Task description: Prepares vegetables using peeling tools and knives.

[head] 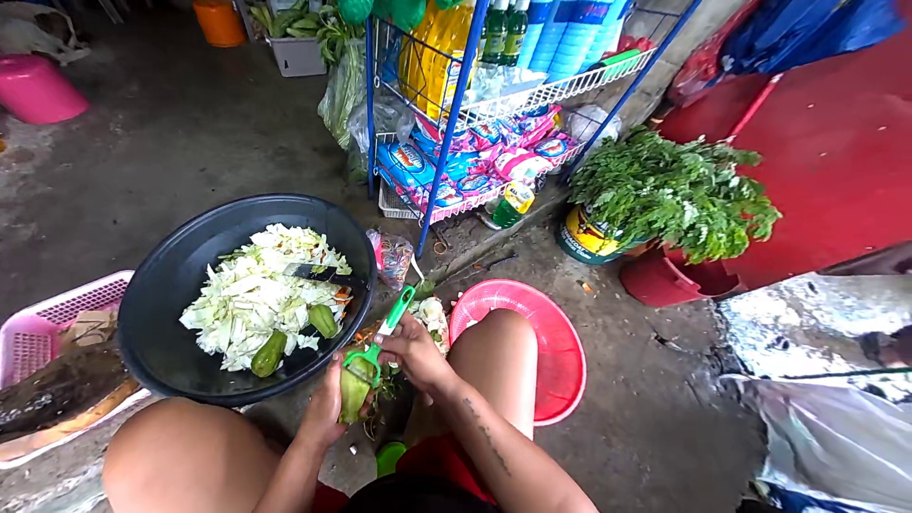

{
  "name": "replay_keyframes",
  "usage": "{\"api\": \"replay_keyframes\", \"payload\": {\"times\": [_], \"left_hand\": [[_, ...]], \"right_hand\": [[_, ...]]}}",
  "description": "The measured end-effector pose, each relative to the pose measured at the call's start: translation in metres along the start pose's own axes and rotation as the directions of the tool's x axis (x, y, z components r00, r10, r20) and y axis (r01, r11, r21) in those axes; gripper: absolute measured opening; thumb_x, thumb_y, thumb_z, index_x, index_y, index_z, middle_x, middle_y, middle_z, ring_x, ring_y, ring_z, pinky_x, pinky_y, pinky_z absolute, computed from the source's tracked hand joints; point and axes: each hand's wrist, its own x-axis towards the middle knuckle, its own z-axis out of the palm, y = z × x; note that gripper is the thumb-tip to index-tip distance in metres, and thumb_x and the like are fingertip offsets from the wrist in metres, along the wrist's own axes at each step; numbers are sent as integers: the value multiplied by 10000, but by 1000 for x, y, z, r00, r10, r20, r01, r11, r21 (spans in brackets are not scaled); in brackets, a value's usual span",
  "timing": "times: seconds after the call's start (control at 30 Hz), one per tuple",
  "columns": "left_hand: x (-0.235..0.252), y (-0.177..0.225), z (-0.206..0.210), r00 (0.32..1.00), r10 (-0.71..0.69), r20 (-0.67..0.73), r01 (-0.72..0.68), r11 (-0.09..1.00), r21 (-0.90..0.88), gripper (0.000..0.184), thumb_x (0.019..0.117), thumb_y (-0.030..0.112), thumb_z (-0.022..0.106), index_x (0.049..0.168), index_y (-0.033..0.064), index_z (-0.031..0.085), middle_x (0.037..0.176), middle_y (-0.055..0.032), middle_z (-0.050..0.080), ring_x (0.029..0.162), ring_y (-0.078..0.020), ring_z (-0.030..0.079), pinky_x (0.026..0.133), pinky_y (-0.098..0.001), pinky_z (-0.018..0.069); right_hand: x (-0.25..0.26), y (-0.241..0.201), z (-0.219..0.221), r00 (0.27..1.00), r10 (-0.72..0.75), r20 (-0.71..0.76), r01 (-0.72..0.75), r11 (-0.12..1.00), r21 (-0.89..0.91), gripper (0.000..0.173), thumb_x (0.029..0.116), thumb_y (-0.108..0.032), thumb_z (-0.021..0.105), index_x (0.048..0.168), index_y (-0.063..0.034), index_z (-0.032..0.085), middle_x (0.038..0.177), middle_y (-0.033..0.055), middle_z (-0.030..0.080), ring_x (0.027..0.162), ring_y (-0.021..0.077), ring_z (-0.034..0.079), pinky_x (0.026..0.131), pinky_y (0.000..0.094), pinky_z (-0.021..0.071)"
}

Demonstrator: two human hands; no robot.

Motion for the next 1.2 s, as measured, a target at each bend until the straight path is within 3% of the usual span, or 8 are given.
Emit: {"api": "replay_keyframes", "payload": {"times": [0.17, 0.33, 0.57, 0.63, 0.8, 0.97, 1.07, 1.2], "left_hand": [[-4, -2, -7, 972, 49, 230, -31, 996, -83, 698, 990, 689, 395, 1391, 125, 480, 1042, -134, 732, 596, -154, 667, 474, -240, 537], [4, 1, -5, 997, -69, 27, 72, 988, -136, 646, 1092, 550, 64, 1467, 187, 444, 995, -154, 720, 646, -210, 690, 509, -300, 573], [4, 2, 2, 992, -125, -34, 119, 985, -127, 655, 1109, 532, 134, 1317, 104, 583, 902, -124, 717, 625, -186, 677, 494, -298, 565], [1, 4, 4, 988, -155, -26, 151, 980, -131, 642, 1114, 528, 160, 1255, 76, 595, 857, -134, 705, 588, -187, 659, 463, -285, 542], [0, 3, -5, 988, -81, 134, 104, 978, -178, 620, 1100, 491, 119, 1393, 108, 509, 1053, -167, 721, 661, -191, 704, 471, -256, 552], [4, 6, -2, 979, -203, -19, 195, 959, -204, 661, 1106, 556, 169, 1260, 83, 605, 913, -155, 722, 617, -202, 686, 458, -285, 549], [3, 3, -5, 983, -157, 99, 165, 984, -75, 667, 1103, 526, 129, 1274, 88, 602, 903, -131, 724, 601, -170, 674, 459, -264, 544], [-2, 4, -5, 982, -131, 137, 144, 986, -89, 602, 1109, 476, 140, 1394, 105, 520, 1048, -164, 721, 664, -199, 702, 482, -273, 562]], "right_hand": [[32, -7, -44, 942, -175, -288, 84, 950, -301, 514, 950, 42, 656, 1401, 45, 409, 1044, 158, 677, 726, 172, 692, 651, 313, 610], [9, -13, -24, 955, -205, -215, 151, 958, -243, 457, 954, 39, 651, 1356, 42, 434, 1001, 148, 692, 737, 182, 704, 671, 311, 622], [-4, 4, -2, 996, -32, 86, 44, 990, -134, 375, 946, 33, 626, 1281, 12, 459, 981, 96, 700, 784, 164, 706, 694, 318, 612], [10, 4, -15, 999, -48, 4, 48, 989, -139, 385, 950, 37, 625, 1289, 15, 445, 962, 103, 688, 743, 165, 696, 670, 316, 611], [35, -5, -50, 944, -141, -300, 71, 970, -232, 509, 956, 51, 650, 1400, 34, 401, 1045, 173, 675, 701, 190, 693, 630, 326, 618], [2, -7, -21, 999, -1, -52, -1, 999, -33, 399, 956, 47, 601, 1314, 6, 432, 943, 116, 684, 720, 177, 695, 645, 321, 612], [6, -2, -19, 999, 47, 26, -45, 998, -53, 419, 947, 43, 605, 1317, -15, 418, 944, 92, 678, 721, 158, 688, 648, 310, 606], [32, -4, -50, 940, -164, -300, 77, 956, -284, 510, 951, 43, 653, 1400, 47, 411, 1012, 153, 673, 669, 164, 667, 609, 305, 597]]}}
